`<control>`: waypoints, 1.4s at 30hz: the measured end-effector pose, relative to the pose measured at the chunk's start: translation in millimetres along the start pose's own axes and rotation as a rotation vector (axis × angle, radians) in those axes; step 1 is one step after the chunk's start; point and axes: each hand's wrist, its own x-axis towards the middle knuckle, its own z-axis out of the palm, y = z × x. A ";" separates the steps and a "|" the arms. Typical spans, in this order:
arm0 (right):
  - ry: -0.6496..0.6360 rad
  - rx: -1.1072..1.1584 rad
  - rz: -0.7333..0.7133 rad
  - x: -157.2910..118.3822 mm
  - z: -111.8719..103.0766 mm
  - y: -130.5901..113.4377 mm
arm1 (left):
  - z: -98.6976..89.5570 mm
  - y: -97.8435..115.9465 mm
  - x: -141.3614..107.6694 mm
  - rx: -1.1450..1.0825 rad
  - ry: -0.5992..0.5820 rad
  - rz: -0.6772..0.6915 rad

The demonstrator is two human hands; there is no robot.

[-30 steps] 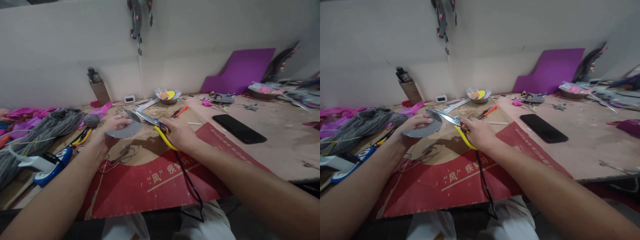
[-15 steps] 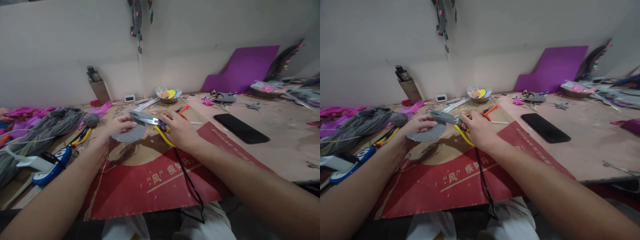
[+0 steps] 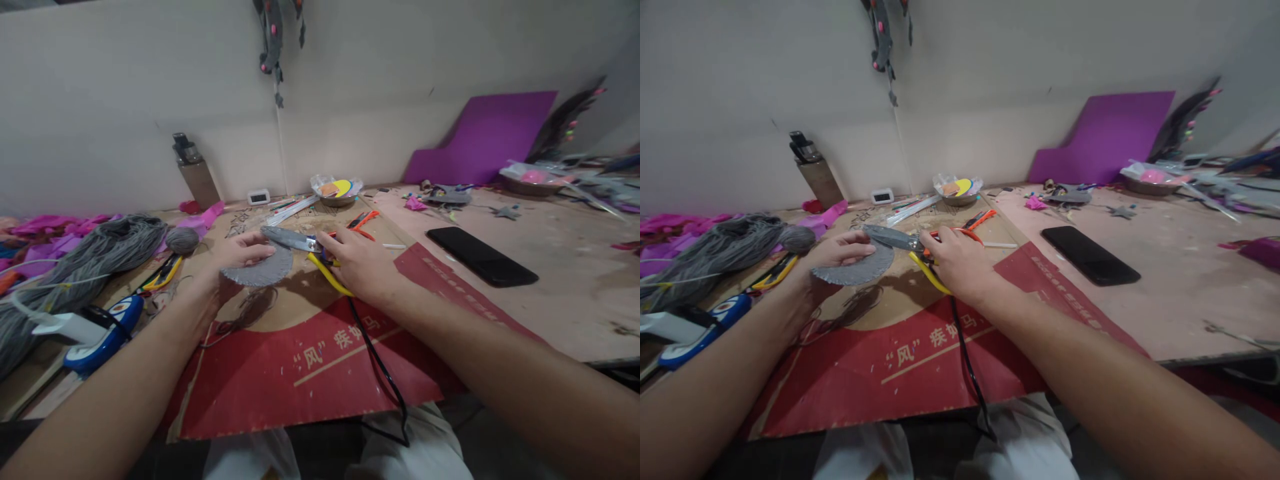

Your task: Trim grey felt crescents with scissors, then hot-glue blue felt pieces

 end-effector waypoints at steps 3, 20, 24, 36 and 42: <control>-0.008 -0.004 0.003 -0.9 -1.9 -0.9 | -0.9 -1.2 1.3 0.001 0.020 0.003; 0.055 0.423 0.038 3.0 16.6 6.8 | -5.9 -3.4 5.4 -0.085 -0.053 0.043; 0.056 0.315 0.003 1.7 13.5 3.9 | -6.2 -5.4 6.7 -0.080 -0.069 0.043; 0.065 0.260 0.010 1.2 8.2 0.0 | -9.5 -9.3 9.0 -0.115 -0.138 0.036; 0.024 0.208 0.011 0.6 8.1 -0.2 | -5.9 -8.3 7.8 -0.115 -0.143 0.050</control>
